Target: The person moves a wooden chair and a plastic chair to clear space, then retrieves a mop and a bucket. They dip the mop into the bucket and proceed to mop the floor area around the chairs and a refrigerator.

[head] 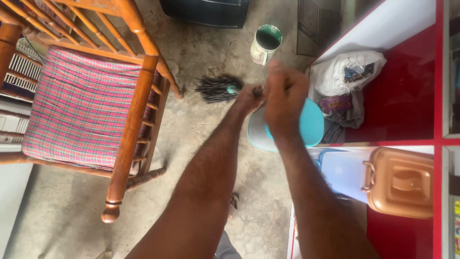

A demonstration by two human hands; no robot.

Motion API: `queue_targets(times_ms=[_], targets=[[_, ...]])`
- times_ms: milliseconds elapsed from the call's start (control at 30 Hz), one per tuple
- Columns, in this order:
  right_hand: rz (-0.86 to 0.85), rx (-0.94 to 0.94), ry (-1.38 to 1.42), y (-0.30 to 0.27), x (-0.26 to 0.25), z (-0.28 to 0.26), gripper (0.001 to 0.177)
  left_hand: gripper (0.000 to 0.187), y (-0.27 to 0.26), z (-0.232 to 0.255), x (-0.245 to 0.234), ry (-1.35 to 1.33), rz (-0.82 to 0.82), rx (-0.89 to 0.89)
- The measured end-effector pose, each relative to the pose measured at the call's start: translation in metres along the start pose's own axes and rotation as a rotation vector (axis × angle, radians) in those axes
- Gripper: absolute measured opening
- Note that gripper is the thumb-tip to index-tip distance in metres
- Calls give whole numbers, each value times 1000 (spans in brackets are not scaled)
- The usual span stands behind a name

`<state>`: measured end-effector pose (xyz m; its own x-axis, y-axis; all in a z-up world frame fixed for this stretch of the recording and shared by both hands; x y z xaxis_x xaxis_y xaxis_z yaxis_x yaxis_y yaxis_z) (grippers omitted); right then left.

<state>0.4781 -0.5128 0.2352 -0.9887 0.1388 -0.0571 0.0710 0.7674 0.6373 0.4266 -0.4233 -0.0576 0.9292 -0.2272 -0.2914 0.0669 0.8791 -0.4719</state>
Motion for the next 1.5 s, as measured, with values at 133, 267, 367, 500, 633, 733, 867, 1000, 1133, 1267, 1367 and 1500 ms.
queue_targets(times_ms=[133, 267, 367, 500, 633, 733, 867, 1000, 1133, 1267, 1367, 1500], targets=[[-99, 41, -57, -32, 2, -27, 39, 21, -46, 18, -4, 135, 147, 157], [-12, 161, 56, -57, 2, -35, 41, 29, -99, 26, -29, 275, 80, -109], [32, 101, 55, -66, 9, -47, 34, 31, -143, 15, -57, 343, -2, -238], [160, 79, 211, -84, 35, -61, 39, 27, -166, -3, -95, 333, 62, -253], [187, 135, 313, -104, 56, -66, 37, 29, -176, -40, -107, 311, 208, -169], [216, 182, 231, -114, 54, -74, 40, 26, -173, -60, -95, 221, 248, -120], [318, 209, 136, -122, 33, -80, 37, 27, -155, -56, -53, 214, 33, -170], [230, 106, 92, -124, 17, -77, 37, 29, -156, -28, -28, 230, 20, -34], [145, 62, 154, -115, -1, -66, 29, 26, -164, -4, -30, 360, -16, -46], [110, 12, 276, -98, 1, -58, 39, 25, -182, 7, -56, 353, 7, -166], [182, 105, 344, -93, 27, -44, 34, 24, -188, 1, -90, 341, 61, -230], [110, 107, 443, -110, 66, -42, 40, 23, -193, -31, -128, 276, 217, -271]])
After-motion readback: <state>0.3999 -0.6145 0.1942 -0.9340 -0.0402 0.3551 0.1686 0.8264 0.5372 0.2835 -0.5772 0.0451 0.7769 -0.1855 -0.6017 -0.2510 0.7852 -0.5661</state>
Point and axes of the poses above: each hand's wrist, its own y-axis towards the middle knuckle, its own x-axis out of the palm, z = x × y, the point moved 6 cm from there along y, towards the middle knuckle, and after that the axes turned 15 degrees about -x, right-handed, at the moved point
